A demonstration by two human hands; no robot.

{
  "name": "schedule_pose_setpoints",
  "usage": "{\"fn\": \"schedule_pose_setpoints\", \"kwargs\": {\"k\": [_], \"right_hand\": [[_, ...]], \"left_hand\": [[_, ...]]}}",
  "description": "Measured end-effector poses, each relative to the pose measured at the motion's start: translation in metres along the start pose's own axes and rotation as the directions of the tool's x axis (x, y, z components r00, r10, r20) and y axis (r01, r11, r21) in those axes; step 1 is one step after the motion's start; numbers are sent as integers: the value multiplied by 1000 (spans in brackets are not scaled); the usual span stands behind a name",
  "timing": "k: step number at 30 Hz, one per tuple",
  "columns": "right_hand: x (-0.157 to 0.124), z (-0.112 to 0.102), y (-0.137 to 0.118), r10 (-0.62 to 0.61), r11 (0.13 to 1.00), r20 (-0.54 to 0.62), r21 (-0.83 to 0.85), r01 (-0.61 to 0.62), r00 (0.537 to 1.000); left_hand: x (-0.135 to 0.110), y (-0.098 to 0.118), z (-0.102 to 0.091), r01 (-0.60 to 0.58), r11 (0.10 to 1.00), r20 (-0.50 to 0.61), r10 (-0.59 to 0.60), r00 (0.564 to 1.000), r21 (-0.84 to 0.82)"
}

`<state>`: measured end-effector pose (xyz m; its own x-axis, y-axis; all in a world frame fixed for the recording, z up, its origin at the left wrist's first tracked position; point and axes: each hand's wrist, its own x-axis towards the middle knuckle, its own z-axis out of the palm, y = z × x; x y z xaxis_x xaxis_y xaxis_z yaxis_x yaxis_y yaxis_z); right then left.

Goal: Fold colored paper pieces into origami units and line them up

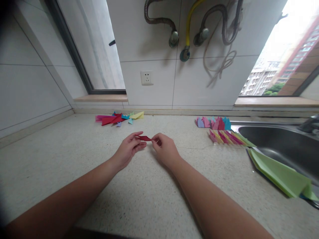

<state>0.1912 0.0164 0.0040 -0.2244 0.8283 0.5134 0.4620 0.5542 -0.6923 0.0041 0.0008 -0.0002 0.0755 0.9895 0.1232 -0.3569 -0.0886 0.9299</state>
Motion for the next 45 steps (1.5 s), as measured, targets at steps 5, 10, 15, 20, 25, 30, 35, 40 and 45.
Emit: {"fn": "schedule_pose_setpoints", "kwargs": {"k": [5, 10, 15, 20, 25, 30, 35, 40, 45], "right_hand": [[0, -2, 2, -52, 994, 50, -90, 56, 997], [-2, -2, -2, -98, 985, 80, -138, 108, 992], [-2, -2, -4, -106, 979, 96, -161, 121, 990], [-2, -3, -5, -113, 978, 100, -162, 129, 988], [-4, -3, -6, -125, 975, 107, -170, 142, 986], [-4, -2, -7, -128, 975, 108, -167, 145, 986], [-4, -2, -9, -134, 974, 106, -168, 151, 985], [-3, -3, -7, -119, 977, 81, -170, 132, 990], [0, -5, -4, -125, 982, 71, -133, 134, 990]], "left_hand": [[-2, 1, -1, 8, 998, 43, -10, 999, 62], [0, -2, -5, 5, 990, 74, -16, 997, 141], [3, -4, -6, 2, 990, 71, -12, 997, 138], [2, -4, -6, 16, 994, 53, -22, 998, 112], [1, -4, -5, 8, 995, 55, -13, 998, 102], [2, -4, -5, -2, 995, 39, -2, 999, 104], [2, -5, -6, 13, 994, 8, -14, 1000, 105], [3, -4, -9, 78, 996, 37, -80, 996, 52], [4, -4, -9, 94, 995, 60, -95, 994, 25]]}}
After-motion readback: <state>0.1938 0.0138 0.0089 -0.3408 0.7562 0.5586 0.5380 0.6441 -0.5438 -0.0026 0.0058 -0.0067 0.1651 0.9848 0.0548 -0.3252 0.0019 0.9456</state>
